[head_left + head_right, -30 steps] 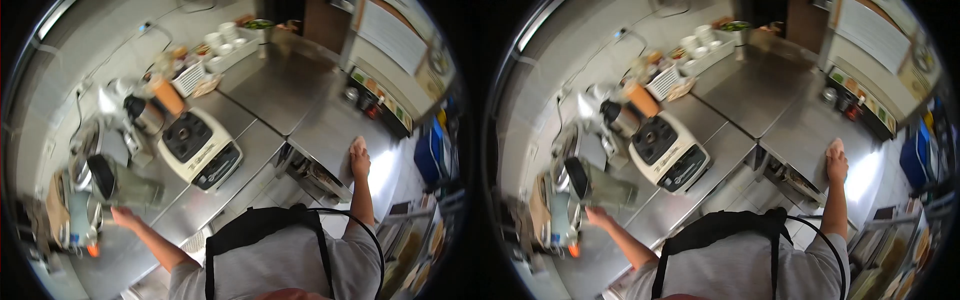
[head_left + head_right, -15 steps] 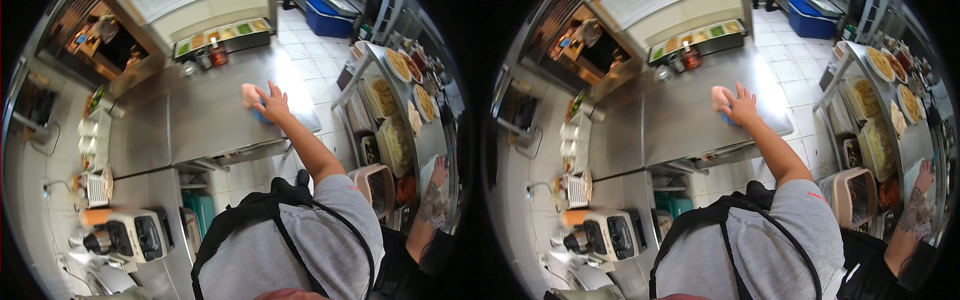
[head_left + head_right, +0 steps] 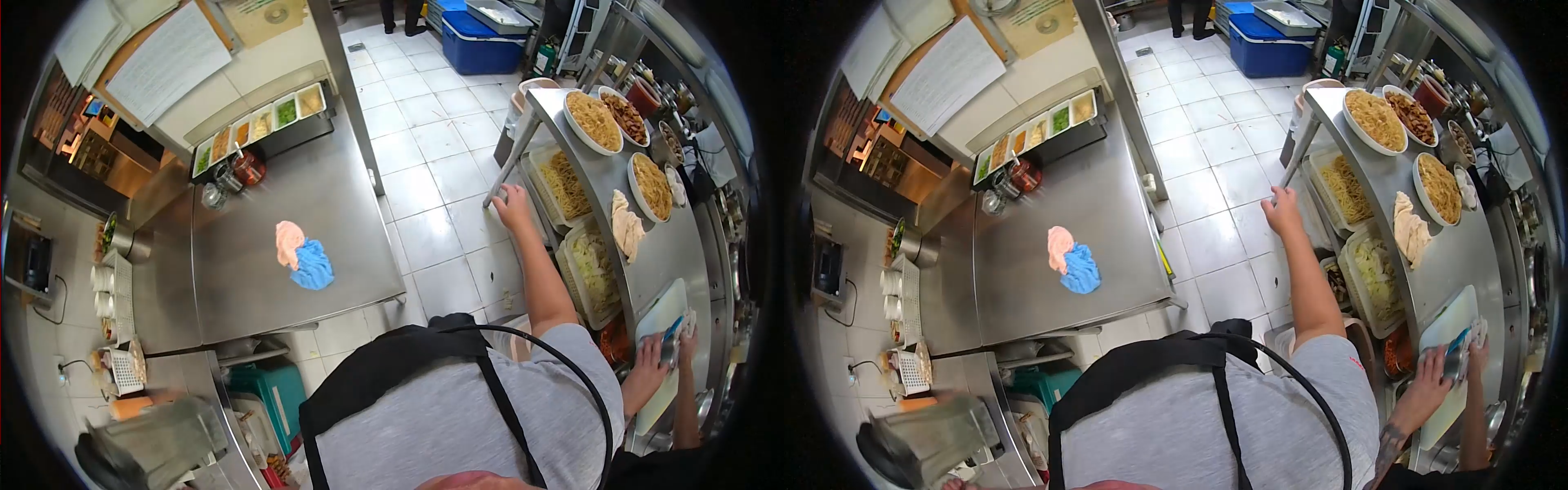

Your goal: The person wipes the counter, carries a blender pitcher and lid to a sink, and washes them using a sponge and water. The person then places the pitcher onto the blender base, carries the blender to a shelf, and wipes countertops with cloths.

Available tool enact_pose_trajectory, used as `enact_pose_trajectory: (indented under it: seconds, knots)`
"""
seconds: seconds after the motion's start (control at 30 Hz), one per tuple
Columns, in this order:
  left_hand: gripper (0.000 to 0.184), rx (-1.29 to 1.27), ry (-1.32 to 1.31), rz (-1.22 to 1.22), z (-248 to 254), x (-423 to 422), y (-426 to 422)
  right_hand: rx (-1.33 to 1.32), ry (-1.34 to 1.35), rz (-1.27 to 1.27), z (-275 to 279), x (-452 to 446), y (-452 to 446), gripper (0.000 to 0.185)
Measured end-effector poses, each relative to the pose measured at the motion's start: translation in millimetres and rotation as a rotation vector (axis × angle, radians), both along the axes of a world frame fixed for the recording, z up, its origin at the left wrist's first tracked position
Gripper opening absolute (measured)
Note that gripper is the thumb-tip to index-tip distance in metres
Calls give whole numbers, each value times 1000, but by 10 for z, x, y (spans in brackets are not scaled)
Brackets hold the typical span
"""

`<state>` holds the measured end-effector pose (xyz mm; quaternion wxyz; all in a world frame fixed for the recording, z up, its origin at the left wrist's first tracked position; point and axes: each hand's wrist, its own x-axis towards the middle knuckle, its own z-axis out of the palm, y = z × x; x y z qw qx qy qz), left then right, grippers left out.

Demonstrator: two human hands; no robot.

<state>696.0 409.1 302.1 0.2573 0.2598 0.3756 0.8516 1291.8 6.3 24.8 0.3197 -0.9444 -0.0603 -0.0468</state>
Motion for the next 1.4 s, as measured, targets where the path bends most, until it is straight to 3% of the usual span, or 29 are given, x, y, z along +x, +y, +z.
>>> enact_pose_trajectory:
  seconds: [0.1, 0.2, 0.33, 0.4, 0.5, 0.67, 0.8, 1.17, 1.4]
  knots:
    - [33, 36, 138, -236, -85, 472, 89, -11, 21, 92, -17, 147, -262, 39]
    - [43, 13, 110, -505, -97, 940, 245, 40, 28, 118, 51, 103, -335, 35]
    - [42, 98, 110, -841, -160, 1612, 336, 39, 95, 154, 248, 413, -511, 36]
    - [41, 58, 80, -811, -174, 1982, 335, 149, 114, 129, 289, 695, -586, 36]
    - [37, 168, 100, -973, -262, 2524, 291, 244, 151, 148, 372, 1198, -621, 36]
    - [38, 36, -11, -999, -268, 3802, -327, 385, 253, 256, 367, 2089, -608, 38]
    - [37, -100, 14, -1030, -340, 4711, -727, 496, 345, 348, 873, 2527, -388, 40]
    - [23, -103, -52, -1586, -832, 7199, -894, 663, 503, 432, 1221, 4039, 467, 38]
    - [24, -126, 20, -1730, -1137, 9015, -532, 709, 539, 77, 887, 5456, 141, 34]
